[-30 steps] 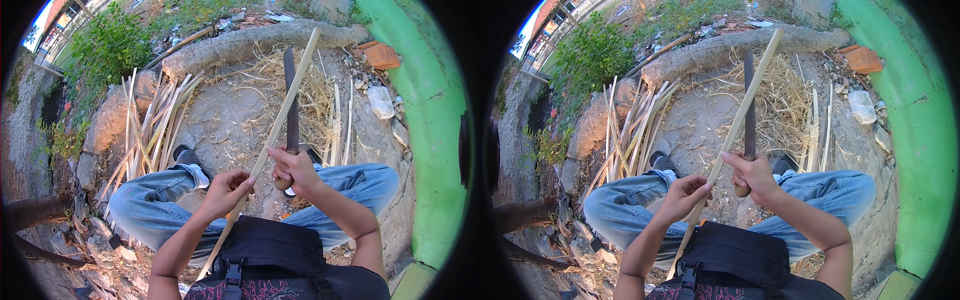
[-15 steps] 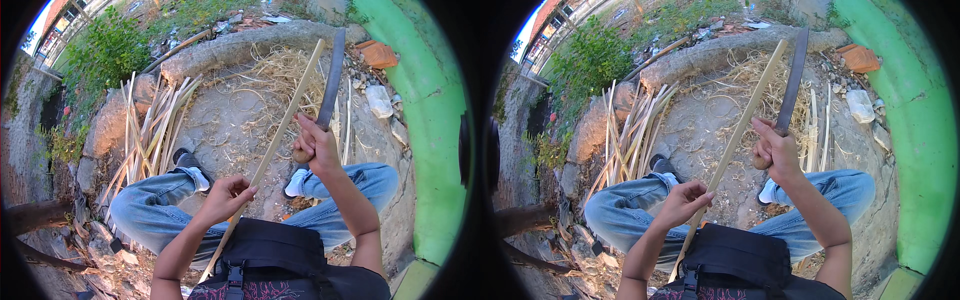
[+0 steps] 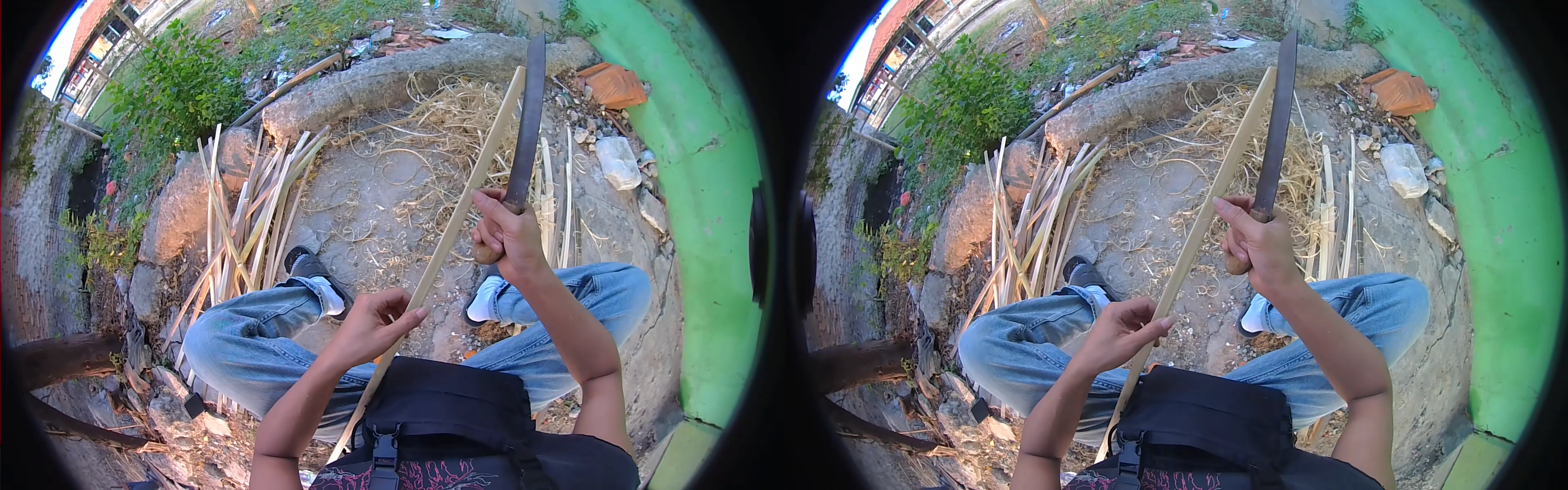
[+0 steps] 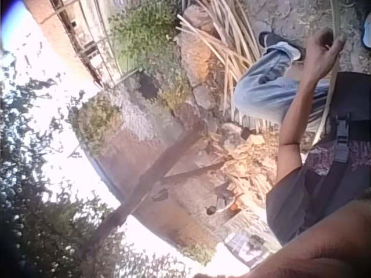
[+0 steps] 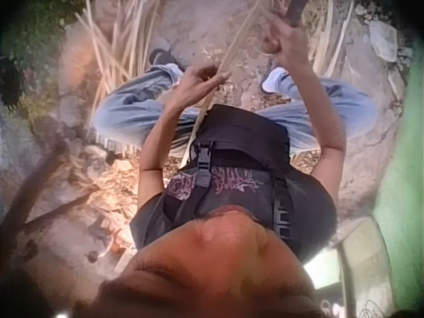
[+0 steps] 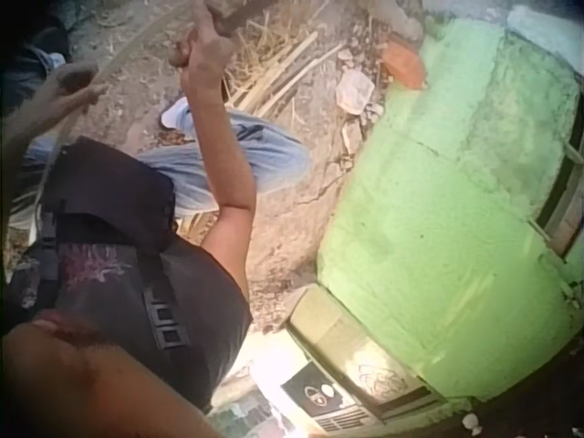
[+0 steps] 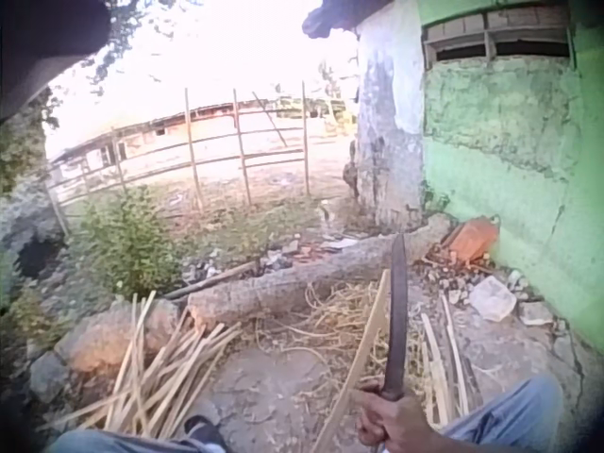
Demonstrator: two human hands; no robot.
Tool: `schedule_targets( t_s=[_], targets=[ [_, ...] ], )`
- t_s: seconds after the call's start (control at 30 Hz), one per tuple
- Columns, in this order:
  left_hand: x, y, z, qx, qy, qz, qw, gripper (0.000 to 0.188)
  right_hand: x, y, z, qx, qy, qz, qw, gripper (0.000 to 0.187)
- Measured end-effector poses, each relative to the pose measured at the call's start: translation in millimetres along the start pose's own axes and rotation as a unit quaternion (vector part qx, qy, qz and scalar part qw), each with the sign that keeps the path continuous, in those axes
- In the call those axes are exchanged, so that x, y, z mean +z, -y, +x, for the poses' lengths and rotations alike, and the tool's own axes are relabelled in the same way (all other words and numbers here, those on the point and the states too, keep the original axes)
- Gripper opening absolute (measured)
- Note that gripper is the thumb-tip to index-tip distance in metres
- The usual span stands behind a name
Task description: The person uses a blade to shave and shape a thin bamboo strip by hand. They repeatedly pull the blade along the length of the strip, removing thin shavings until it is smooth and even.
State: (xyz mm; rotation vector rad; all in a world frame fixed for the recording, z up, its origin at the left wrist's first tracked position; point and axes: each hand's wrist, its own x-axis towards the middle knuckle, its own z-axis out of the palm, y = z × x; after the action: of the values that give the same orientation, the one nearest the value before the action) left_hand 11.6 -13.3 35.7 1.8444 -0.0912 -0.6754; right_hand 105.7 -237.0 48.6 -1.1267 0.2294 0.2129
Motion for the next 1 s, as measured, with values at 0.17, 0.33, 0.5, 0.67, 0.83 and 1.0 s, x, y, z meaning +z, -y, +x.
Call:
schedule_targets(
  t_s=[0.17,0.33,0.5,0.67,0.83,1.0],
  targets=[
    [11.3,-6.8,6.6,0.010,0.016,-0.250,0.968,0.027,13.9,-5.8,-9.9,0.016,0.005,-0.055,0.998,0.019],
    [20.5,-1.2,4.9,0.086,-0.066,-0.097,0.989,0.028,16.4,-9.5,-10.2,0.011,-0.009,-0.079,0.997,0.018],
    [23.5,2.4,6.1,0.171,-0.131,0.001,0.977,0.029,15.8,-9.0,-9.3,0.014,-0.010,-0.063,0.998,0.017],
    [24.7,-1.0,5.2,0.168,-0.148,0.004,0.975,0.029,12.7,-12.7,-5.5,0.001,-0.015,-0.060,0.998,0.017],
    [24.9,6.4,7.2,0.135,-0.124,-0.019,0.983,0.030,11.6,-9.0,-4.6,0.016,-0.024,-0.071,0.997,0.021],
    [21.0,6.9,7.0,0.096,-0.079,-0.055,0.991,0.034,17.5,-3.2,-6.0,0.045,-0.027,-0.194,0.980,0.030]
  ],
)
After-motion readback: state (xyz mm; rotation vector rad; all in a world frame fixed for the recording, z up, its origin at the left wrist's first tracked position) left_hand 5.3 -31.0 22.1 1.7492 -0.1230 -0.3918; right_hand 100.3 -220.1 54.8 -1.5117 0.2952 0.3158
